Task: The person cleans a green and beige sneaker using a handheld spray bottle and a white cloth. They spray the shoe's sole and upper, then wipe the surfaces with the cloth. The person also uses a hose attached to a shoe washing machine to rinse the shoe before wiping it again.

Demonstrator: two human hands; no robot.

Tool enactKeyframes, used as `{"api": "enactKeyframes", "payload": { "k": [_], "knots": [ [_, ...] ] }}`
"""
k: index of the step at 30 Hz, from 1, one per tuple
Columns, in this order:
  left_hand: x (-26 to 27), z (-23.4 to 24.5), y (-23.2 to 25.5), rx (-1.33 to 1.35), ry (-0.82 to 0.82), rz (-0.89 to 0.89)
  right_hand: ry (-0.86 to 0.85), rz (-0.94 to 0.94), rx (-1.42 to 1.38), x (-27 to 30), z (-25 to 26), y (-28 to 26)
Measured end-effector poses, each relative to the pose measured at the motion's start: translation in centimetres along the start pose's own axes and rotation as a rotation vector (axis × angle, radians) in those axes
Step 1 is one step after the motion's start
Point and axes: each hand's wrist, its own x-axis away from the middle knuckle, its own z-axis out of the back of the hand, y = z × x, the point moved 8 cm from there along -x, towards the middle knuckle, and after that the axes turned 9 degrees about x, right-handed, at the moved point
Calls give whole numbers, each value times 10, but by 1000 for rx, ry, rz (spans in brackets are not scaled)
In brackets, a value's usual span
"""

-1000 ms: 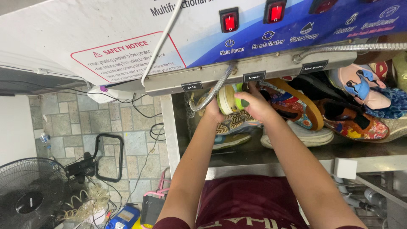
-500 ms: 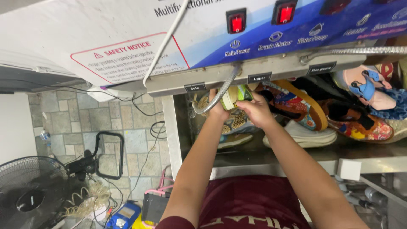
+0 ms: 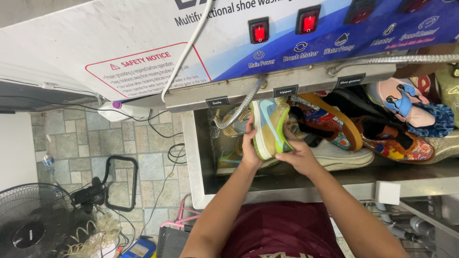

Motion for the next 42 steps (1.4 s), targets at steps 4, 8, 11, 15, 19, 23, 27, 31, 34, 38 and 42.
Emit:
{"api": "enactKeyframes", "payload": {
  "k": [4,8,11,15,19,23,27,31,34,38,42],
  "knots": [
    [37,-4,-4,-114,-30,27,-41,0,35,36,1,10],
    [61,-7,11,-299,-174,114,6,11,-90,69,8,32],
    [70,-27,59,-1106,-334,-275,69,-114,-308,73,13,38],
    [48,-54,61,-1726,-443,-469,-67,-408,-289,46,1,6],
    [15,-58,62,-1460,-450,-245,-158,-316,69,-5,0,-56],
    [2,-35,54,-1276,-163,68,116,130,817,-26,15,-98],
    [-1,-12,23,-922,-11,216,155,-130,358,-60,21,-25],
    [-8,18,-8,-694,209,551,173,-432,-166,-75,20,26],
    [-34,17,-6,-707,156,526,166,-456,-212,-91,33,22],
    [-61,18,7,-709,111,492,109,-339,-434,-114,36,13],
    [-57,33,8,-838,-6,412,122,-239,-384,-104,27,6]
  ]
}}
